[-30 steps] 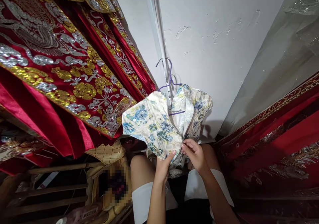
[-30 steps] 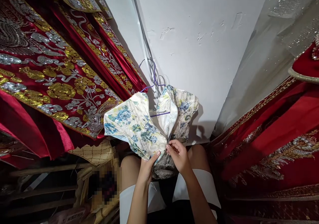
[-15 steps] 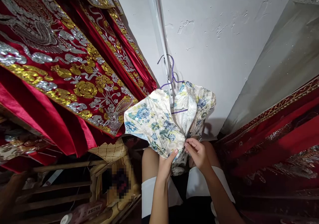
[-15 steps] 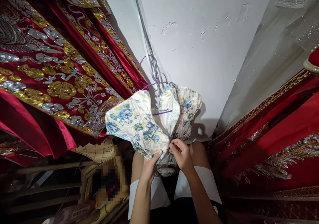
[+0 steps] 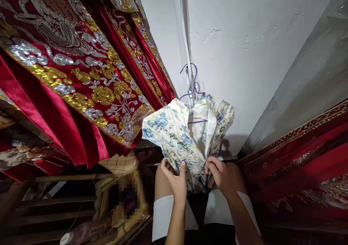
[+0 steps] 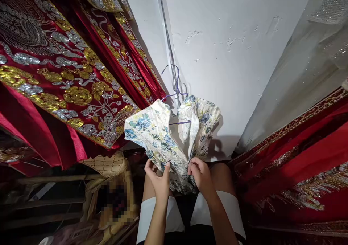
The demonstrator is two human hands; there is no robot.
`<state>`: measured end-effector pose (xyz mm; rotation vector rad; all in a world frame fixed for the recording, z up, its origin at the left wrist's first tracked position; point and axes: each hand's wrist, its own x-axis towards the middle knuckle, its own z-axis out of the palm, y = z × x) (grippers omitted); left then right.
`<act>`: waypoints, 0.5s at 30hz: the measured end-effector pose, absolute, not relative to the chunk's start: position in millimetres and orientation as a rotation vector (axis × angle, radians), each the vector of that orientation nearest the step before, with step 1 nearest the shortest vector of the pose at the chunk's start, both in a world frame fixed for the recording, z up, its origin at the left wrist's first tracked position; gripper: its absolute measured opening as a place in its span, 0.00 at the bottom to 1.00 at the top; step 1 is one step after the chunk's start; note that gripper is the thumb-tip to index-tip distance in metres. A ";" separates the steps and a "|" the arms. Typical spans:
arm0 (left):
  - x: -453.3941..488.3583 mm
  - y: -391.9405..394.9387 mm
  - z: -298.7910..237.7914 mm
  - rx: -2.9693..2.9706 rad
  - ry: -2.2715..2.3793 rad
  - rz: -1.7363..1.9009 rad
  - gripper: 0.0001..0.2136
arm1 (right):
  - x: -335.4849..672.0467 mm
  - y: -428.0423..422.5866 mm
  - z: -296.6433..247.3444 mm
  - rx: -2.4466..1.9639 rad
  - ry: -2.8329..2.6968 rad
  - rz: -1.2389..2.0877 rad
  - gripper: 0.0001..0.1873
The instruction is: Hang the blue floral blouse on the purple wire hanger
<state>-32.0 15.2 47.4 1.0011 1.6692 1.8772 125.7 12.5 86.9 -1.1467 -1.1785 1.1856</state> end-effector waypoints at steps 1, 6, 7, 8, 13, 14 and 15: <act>-30.0 13.8 46.1 1.082 1.691 1.936 0.36 | 125.3 13.0 86.4 -1.136 -1.176 1.198 0.15; -14.2 8.2 49.2 1.511 1.301 1.547 0.11 | 120.4 14.3 82.9 -1.092 -1.191 1.256 0.14; -11.0 8.3 50.6 1.504 1.242 1.478 0.10 | 119.6 14.1 82.3 -1.076 -1.213 1.260 0.15; -8.3 8.7 52.2 1.480 1.216 1.454 0.10 | 118.9 13.7 82.1 -1.057 -1.240 1.265 0.15; -5.8 9.3 64.1 1.477 1.218 1.439 0.10 | 116.4 10.7 85.8 -1.017 -1.293 1.255 0.15; -6.5 8.7 66.8 1.493 1.215 1.423 0.11 | 115.8 10.4 87.0 -1.015 -1.262 1.251 0.15; -7.1 7.8 69.1 1.504 1.207 1.404 0.11 | 115.1 10.5 88.1 -1.013 -1.217 1.247 0.16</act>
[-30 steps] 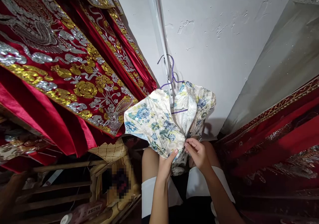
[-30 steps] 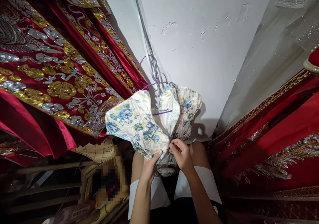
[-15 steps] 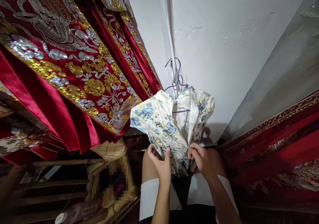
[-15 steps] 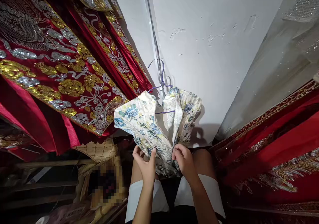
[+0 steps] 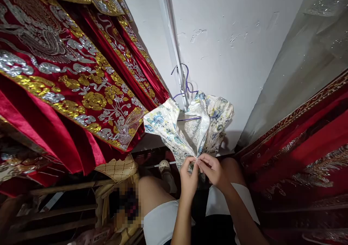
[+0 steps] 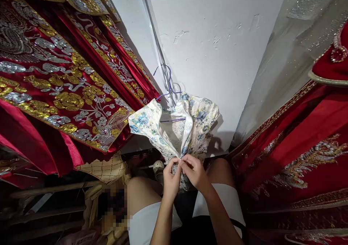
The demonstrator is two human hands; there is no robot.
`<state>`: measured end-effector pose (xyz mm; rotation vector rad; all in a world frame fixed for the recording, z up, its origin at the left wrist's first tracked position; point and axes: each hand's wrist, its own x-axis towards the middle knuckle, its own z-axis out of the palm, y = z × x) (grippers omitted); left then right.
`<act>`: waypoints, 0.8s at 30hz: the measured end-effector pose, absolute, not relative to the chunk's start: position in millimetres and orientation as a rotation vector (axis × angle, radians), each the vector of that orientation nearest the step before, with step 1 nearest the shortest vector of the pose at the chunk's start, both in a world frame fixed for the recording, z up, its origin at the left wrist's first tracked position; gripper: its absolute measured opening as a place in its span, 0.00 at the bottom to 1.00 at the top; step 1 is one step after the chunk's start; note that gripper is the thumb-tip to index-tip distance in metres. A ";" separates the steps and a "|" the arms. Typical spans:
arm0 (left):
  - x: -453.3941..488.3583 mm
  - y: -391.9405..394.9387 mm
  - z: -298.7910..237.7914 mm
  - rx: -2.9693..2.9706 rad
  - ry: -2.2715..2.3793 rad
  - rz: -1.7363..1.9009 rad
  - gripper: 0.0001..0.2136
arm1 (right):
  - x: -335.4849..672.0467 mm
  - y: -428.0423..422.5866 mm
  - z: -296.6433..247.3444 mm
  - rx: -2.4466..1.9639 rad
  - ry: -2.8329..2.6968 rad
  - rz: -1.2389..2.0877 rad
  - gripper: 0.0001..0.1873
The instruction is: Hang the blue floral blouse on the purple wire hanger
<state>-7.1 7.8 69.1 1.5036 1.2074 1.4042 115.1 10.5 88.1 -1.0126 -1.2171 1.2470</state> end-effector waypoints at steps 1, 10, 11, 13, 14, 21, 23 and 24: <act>-7.5 6.7 71.0 1.510 1.196 1.385 0.12 | 114.5 10.9 89.2 -1.012 -1.166 1.247 0.17; -1.9 1.8 71.7 1.330 1.051 1.389 0.17 | 117.2 11.6 91.3 -1.055 -1.074 1.359 0.20; -1.3 1.4 71.9 1.308 1.057 1.400 0.17 | 118.0 10.6 90.1 -1.054 -1.107 1.352 0.20; -0.2 0.3 73.0 1.289 1.073 1.414 0.18 | 118.5 8.3 87.5 -1.058 -1.166 1.296 0.19; 0.2 -0.5 73.8 1.291 1.081 1.417 0.18 | 118.2 7.0 86.5 -1.067 -1.184 1.242 0.19; 1.0 -5.9 81.9 1.351 1.114 1.401 0.19 | 115.3 -0.3 88.3 -1.087 -1.316 0.960 0.18; 1.8 -6.2 84.4 1.374 1.107 1.389 0.19 | 117.7 -1.5 88.8 -1.072 -1.325 0.946 0.17; 2.3 -6.3 85.5 1.385 1.104 1.380 0.19 | 119.3 -2.0 88.7 -1.064 -1.319 0.947 0.16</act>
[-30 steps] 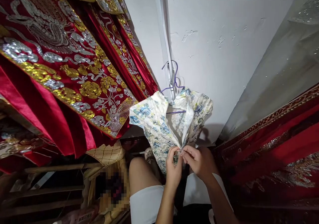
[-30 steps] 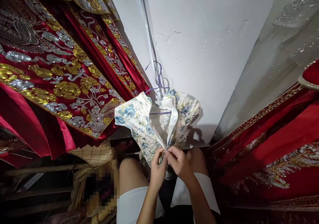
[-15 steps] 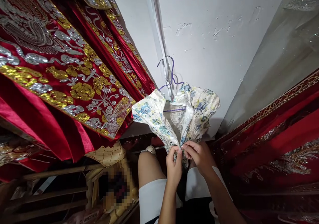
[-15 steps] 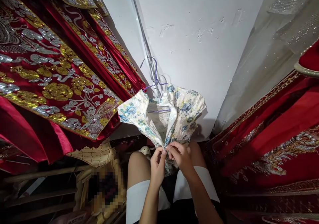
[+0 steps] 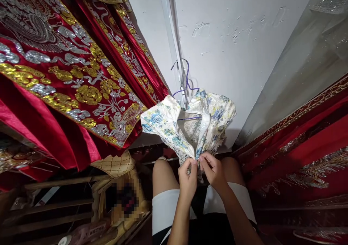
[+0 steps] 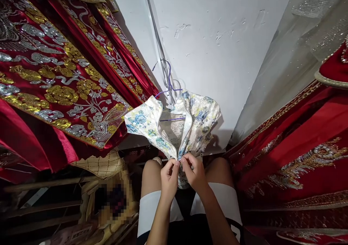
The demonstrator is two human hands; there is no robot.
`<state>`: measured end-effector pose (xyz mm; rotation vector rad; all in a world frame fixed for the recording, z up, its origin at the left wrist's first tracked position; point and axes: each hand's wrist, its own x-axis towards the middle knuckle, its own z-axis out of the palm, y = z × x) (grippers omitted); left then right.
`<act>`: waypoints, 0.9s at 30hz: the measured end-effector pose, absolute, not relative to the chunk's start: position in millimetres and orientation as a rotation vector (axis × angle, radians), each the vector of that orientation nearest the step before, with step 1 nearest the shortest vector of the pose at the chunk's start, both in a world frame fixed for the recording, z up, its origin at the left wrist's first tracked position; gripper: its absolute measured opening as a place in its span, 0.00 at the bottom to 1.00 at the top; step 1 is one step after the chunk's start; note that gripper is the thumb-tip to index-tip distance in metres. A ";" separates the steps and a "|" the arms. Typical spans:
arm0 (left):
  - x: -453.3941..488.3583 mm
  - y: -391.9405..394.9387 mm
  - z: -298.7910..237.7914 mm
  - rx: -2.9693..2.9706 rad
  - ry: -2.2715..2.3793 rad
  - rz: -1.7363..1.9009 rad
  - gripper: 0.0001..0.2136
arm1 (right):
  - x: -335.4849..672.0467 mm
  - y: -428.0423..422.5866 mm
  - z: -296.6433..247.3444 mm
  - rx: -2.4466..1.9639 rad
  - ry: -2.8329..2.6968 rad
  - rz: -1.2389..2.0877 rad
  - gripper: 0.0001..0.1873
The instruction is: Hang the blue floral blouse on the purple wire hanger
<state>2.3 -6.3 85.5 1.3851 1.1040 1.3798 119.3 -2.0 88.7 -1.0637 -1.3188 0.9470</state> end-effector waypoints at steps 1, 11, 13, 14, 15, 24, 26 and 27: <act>2.9 -6.4 86.5 1.394 1.107 1.373 0.19 | 121.0 -2.4 88.6 -1.054 -1.309 0.951 0.14; -0.4 -9.8 83.9 1.424 1.204 1.384 0.21 | 118.6 -2.3 84.5 -0.952 -1.329 0.970 0.09; -2.3 -10.7 83.8 1.419 1.221 1.389 0.21 | 115.5 -1.2 81.8 -0.968 -1.320 0.965 0.09; -3.5 -11.2 84.0 1.420 1.226 1.391 0.21 | 114.3 -0.4 80.5 -0.974 -1.315 0.959 0.10; -4.8 -11.7 84.3 1.424 1.230 1.389 0.21 | 113.5 0.3 79.5 -0.975 -1.312 0.953 0.10; -14.8 -15.0 83.0 1.452 1.193 1.379 0.18 | 112.6 -0.3 87.4 -1.007 -1.461 0.860 0.09; -15.4 -14.8 82.4 1.451 1.191 1.376 0.18 | 111.9 -1.4 88.1 -1.045 -1.446 0.831 0.09; -15.7 -14.6 82.3 1.456 1.191 1.370 0.18 | 112.1 -1.8 88.2 -1.064 -1.431 0.825 0.09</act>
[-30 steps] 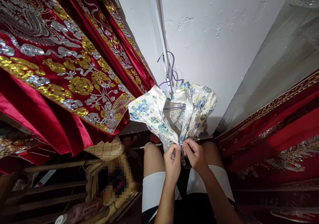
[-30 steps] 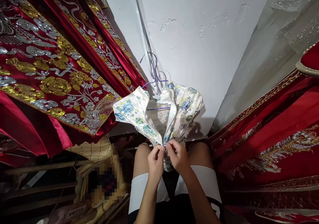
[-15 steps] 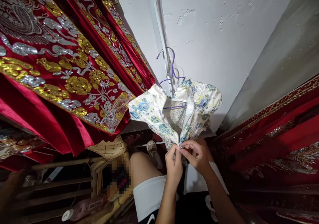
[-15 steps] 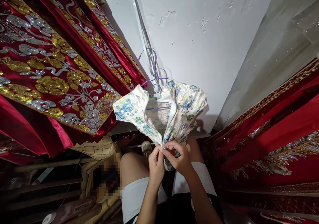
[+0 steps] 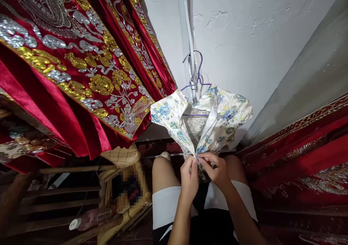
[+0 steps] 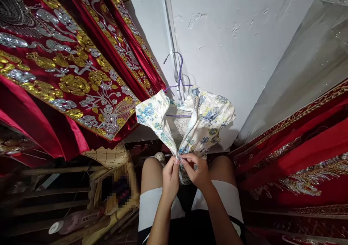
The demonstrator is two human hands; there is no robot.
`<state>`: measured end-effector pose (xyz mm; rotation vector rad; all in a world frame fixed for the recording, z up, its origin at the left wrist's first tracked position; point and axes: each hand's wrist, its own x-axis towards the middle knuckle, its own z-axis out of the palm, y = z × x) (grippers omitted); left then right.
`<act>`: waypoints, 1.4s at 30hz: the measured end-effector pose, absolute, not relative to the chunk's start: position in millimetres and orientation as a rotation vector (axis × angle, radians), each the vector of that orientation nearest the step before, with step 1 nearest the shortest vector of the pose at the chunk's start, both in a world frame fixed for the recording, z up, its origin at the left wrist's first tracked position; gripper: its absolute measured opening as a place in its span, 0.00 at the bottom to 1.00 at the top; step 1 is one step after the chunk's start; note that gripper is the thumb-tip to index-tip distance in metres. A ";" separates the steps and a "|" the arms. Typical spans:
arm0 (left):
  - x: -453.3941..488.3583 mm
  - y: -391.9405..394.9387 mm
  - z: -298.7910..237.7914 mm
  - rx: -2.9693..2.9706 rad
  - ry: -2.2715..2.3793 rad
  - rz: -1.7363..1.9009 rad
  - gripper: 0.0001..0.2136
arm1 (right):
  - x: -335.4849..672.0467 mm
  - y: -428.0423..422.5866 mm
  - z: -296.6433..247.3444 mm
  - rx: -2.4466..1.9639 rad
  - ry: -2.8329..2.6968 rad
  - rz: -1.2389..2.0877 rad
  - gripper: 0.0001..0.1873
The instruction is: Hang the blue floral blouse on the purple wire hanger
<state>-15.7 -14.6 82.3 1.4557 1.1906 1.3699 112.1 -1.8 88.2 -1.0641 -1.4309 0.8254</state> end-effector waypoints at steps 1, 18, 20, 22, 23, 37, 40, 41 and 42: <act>-15.8 -14.4 82.3 1.464 1.187 1.359 0.18 | 112.7 -2.0 88.3 -1.082 -1.415 0.825 0.09; -16.5 -11.0 92.0 1.585 1.179 1.317 0.16 | 116.1 -11.7 112.7 -1.232 -1.463 1.161 0.15; -13.3 -10.6 90.8 1.589 1.179 1.324 0.16 | 114.9 -11.4 114.8 -1.215 -1.367 1.214 0.15; -7.8 -9.7 88.4 1.595 1.161 1.322 0.18 | 113.8 -8.7 116.1 -1.190 -1.202 1.244 0.15; -4.9 -9.0 86.9 1.599 1.156 1.317 0.18 | 113.7 -6.0 117.1 -1.179 -1.115 1.239 0.16; 2.7 -15.2 77.0 1.635 1.191 1.258 0.16 | 123.7 111.8 235.8 -0.847 -0.964 1.026 0.11; -7.1 -6.7 87.0 1.745 1.169 1.152 0.15 | 122.6 114.4 253.1 -0.795 -1.031 0.974 0.10; -13.1 -1.3 95.2 1.822 1.141 1.077 0.15 | 122.0 111.2 255.4 -0.782 -1.068 0.964 0.10; -20.1 5.4 106.2 1.903 1.109 1.001 0.14 | 121.2 106.6 256.1 -0.770 -1.106 0.957 0.09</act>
